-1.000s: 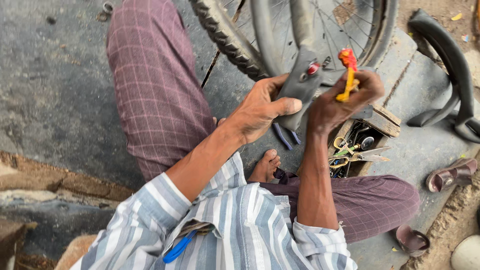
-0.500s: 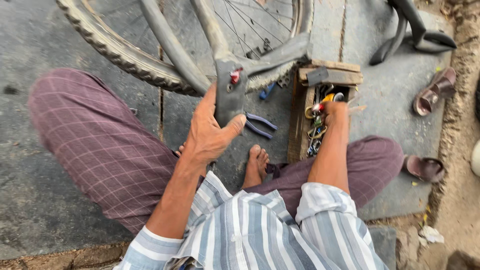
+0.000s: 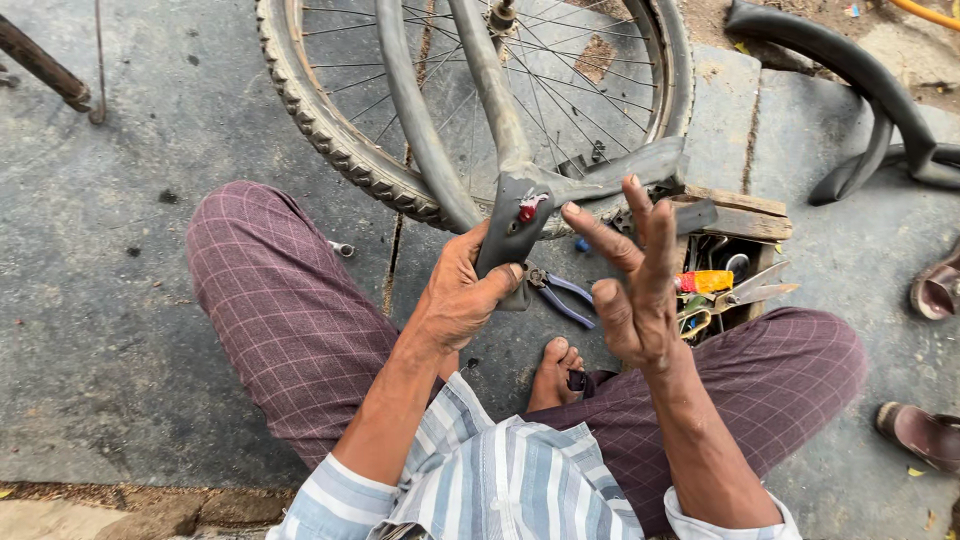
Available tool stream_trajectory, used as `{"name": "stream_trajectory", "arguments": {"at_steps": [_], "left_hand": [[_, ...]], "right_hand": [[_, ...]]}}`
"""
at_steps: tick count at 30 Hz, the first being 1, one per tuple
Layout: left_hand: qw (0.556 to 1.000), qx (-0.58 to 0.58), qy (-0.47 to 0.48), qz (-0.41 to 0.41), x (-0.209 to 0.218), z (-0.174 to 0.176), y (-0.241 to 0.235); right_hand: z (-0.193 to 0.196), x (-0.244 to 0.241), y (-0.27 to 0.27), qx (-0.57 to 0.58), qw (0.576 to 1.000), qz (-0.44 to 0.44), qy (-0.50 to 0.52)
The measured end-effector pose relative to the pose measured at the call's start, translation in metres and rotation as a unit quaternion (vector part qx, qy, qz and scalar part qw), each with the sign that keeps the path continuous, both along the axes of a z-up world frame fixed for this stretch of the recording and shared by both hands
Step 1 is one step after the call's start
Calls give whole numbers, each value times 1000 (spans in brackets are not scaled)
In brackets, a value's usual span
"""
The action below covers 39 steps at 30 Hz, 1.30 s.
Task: The person sits on the ground and uses a rasp to roughen the surface of a bicycle inner tube. They then apply glue from a small packet to the roughened area and rub it in with their fingers.
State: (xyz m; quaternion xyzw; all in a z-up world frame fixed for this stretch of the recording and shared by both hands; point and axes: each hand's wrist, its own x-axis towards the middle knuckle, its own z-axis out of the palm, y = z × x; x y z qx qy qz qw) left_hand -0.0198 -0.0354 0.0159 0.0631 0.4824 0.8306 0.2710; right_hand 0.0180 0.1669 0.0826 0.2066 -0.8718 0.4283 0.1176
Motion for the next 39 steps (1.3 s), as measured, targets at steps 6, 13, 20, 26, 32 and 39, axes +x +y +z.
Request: {"name": "stream_trajectory", "arguments": {"at_steps": [6,13,20,26,32,39], "left_hand": [[991,93,-93,2,-4,7,-1],[990,103,-93,4,-6,10,-3],[985,131,-108,4,-6,13,-3],[985,113,-133,-5,-3,7,2],[983,121,-141,-1,3,1,5],[981,117,-157,-8,4,4,2]], "right_hand": [[-9,4,-6,136,990,-23,36],[-14,-13,-10,176,981,-18,77],[-12,-16,-11,191,977,-20,92],[-11,-14,-10,218,971,3,95],[-8,-17,-16,209,975,-26,68],[-5,-21,-13,204,977,-54,33]]}}
